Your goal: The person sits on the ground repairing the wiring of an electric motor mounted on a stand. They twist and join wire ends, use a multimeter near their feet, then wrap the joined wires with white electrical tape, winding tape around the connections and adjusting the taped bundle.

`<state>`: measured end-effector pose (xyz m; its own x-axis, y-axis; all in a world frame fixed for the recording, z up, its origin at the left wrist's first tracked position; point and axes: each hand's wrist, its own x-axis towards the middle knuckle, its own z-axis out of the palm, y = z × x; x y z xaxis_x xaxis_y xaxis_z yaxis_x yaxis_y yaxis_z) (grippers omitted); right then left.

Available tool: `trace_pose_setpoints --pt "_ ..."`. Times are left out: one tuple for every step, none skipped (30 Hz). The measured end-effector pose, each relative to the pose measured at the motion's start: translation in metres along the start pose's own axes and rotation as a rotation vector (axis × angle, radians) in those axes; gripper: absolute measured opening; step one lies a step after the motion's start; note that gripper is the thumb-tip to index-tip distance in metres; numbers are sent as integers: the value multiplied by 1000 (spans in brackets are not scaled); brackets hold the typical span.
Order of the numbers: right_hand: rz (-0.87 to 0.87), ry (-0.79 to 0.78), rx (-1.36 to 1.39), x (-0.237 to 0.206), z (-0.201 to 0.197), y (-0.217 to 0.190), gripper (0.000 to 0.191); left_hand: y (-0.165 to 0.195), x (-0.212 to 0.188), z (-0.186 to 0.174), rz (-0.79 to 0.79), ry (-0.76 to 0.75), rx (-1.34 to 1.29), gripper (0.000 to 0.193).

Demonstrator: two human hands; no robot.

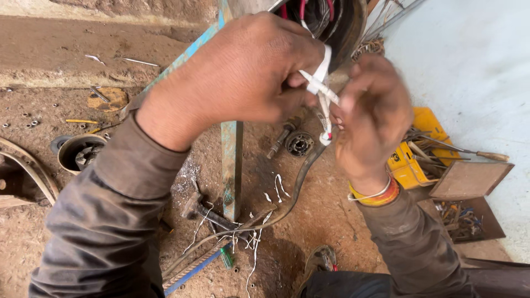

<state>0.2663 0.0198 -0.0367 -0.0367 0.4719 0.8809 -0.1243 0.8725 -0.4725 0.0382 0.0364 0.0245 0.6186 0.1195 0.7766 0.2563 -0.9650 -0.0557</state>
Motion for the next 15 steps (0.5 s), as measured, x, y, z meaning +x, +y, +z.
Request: trace_pose_setpoints --pt "246 125 201 -2 1 -2 15 4 2 3 -34 40 66 16" --pt "188 27 53 0 1 -2 19 9 5 7 -67 77 130 16" --pt "129 -70 -95 0 -1 -3 23 13 7 10 -98 115 195 21" --pt "67 -165 -244 1 -3 -4 26 16 7 11 -104 109 166 20" --pt "-33 -164 -295 3 -6 -3 25 19 6 11 -110 102 135 21" --pt "-132 -161 -347 3 -9 -1 23 19 5 11 -115 95 104 22" --pt "-132 -197 -301 3 -12 0 23 17 3 10 -100 65 61 19" --pt "-130 -232 -255 3 -15 1 22 14 -1 5 -86 32 16 16" --pt "-25 -304 -101 0 -18 0 22 10 -5 1 -78 -6 -29 15" --pt "77 -378 66 -3 -18 1 23 8 -9 -2 -95 -53 -60 16" --pt "-94 -485 -252 -6 -19 0 20 4 -11 -3 -109 -93 -87 17" --pt "-267 -585 -573 -9 -21 -3 19 1 -13 -5 -126 -130 -113 19" --pt "-437 -670 -897 -10 -22 -4 19 -1 -14 -6 -63 -104 -142 20" --pt "-411 -558 -702 -13 -18 -2 15 -2 -13 -6 1 -80 -183 23" --pt "-379 -443 -513 -15 -14 0 12 -2 -12 -4 68 -55 -228 26"
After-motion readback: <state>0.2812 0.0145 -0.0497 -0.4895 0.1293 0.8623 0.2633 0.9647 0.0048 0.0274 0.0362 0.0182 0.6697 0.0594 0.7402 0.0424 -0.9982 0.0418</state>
